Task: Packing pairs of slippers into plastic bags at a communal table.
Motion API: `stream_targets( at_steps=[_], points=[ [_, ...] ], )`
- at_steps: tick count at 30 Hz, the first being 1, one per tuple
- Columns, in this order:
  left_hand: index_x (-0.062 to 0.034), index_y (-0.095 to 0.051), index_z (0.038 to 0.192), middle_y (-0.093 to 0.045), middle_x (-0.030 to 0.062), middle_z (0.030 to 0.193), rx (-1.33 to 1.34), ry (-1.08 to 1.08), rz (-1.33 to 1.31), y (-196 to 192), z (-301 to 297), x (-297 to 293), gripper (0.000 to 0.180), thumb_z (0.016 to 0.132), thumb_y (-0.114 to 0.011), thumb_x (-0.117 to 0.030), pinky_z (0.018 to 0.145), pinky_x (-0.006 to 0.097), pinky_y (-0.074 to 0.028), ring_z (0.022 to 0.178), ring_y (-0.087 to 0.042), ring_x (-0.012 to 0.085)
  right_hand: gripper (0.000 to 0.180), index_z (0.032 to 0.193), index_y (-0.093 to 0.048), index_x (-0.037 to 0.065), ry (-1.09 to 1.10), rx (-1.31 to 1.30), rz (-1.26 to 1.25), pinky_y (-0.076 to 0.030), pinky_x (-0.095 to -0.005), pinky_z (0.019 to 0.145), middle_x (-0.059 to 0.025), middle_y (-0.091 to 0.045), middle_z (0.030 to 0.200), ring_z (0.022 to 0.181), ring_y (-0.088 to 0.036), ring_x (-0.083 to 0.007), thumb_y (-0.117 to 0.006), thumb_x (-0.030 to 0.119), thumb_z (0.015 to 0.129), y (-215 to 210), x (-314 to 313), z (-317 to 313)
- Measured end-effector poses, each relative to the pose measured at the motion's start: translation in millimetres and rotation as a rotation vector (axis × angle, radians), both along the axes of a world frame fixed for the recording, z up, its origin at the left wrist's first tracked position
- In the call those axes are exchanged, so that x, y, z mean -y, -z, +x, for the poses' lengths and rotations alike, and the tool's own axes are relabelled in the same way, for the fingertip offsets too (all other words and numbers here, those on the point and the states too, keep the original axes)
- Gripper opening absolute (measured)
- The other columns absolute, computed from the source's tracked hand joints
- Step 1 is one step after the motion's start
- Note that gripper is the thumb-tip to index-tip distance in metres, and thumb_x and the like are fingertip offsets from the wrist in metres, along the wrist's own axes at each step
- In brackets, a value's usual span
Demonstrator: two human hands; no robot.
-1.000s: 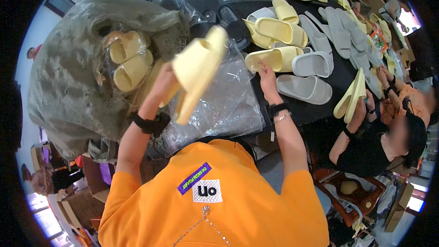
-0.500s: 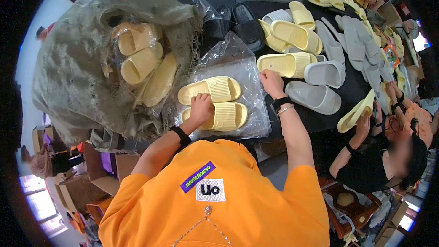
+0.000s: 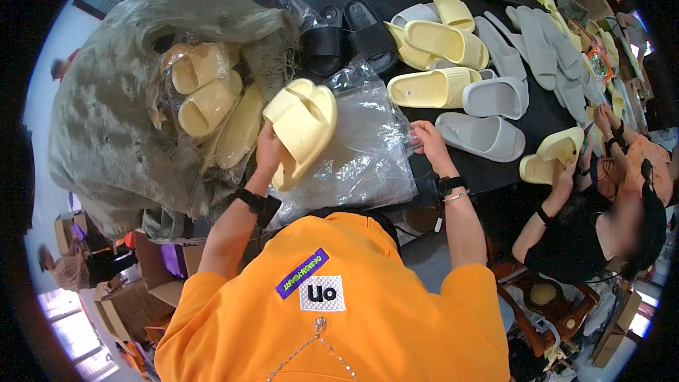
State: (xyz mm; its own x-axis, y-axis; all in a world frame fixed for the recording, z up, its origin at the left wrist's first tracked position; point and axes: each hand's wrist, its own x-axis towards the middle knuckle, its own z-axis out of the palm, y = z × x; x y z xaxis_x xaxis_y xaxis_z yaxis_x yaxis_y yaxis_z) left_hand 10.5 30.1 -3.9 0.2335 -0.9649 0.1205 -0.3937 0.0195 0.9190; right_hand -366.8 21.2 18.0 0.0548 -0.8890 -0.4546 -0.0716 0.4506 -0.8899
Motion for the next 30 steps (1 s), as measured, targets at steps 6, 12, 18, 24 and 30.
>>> stream_targets(
  at_steps=[6,12,18,24,30],
  points=[
    [0.0023,-0.055,0.105,-0.060,0.0074,0.101,-0.649,0.005,0.027,-82.9,-6.7,16.2,0.022,0.084,-0.047,-0.003,0.079,0.026,-0.045,0.092,-0.056,0.0128,0.023,0.096,-0.056,0.007,-0.028,-0.165,0.062,-0.045,-0.0230,0.056,-0.0006,-0.058,0.083,0.072,-0.054,-0.0088,-0.049,0.027,0.088,14.3,-37.6,-15.6],
    [0.0027,-0.055,0.105,-0.061,0.0073,0.099,-0.685,0.132,0.095,-119.6,-30.5,0.3,0.021,0.085,-0.050,-0.002,0.077,0.026,-0.046,0.087,-0.058,0.0125,0.022,0.079,-0.053,0.008,0.151,-0.170,0.014,-0.041,-0.0195,0.046,0.0005,-0.053,0.066,0.055,-0.050,-0.0065,-0.051,0.028,0.089,27.3,-76.5,-16.6],
    [0.0037,-0.056,0.105,-0.062,0.0078,0.097,-0.729,0.092,0.106,-144.6,-36.0,-4.7,0.021,0.085,-0.049,0.000,0.075,0.025,-0.047,0.085,-0.058,0.0115,0.028,0.111,-0.042,0.005,0.131,0.158,0.163,-0.049,-0.0265,0.058,-0.0089,-0.056,0.087,0.068,-0.058,-0.0161,-0.049,0.021,0.089,6.9,-112.3,31.5],
    [0.0036,-0.057,0.093,-0.063,0.0122,0.087,-0.348,0.175,0.128,-124.4,-48.8,-22.9,0.016,0.082,-0.052,-0.007,0.068,0.030,-0.047,0.076,-0.061,0.0195,0.033,0.117,-0.039,0.003,-0.004,0.249,0.101,-0.050,-0.0281,0.068,-0.0116,-0.058,0.093,0.081,-0.060,-0.0181,-0.050,0.012,0.087,2.3,-123.7,41.9],
    [-0.0012,-0.049,0.077,-0.052,0.0151,0.080,0.543,0.354,-0.058,-20.3,-82.3,-58.0,0.012,0.067,-0.055,-0.005,0.068,0.044,-0.041,0.081,-0.050,0.0348,0.025,0.102,-0.043,0.002,0.095,0.116,0.078,-0.047,-0.0232,0.060,-0.0078,-0.060,0.084,0.072,-0.058,-0.0127,-0.056,0.006,0.082,11.5,-125.0,52.3]
  ],
)
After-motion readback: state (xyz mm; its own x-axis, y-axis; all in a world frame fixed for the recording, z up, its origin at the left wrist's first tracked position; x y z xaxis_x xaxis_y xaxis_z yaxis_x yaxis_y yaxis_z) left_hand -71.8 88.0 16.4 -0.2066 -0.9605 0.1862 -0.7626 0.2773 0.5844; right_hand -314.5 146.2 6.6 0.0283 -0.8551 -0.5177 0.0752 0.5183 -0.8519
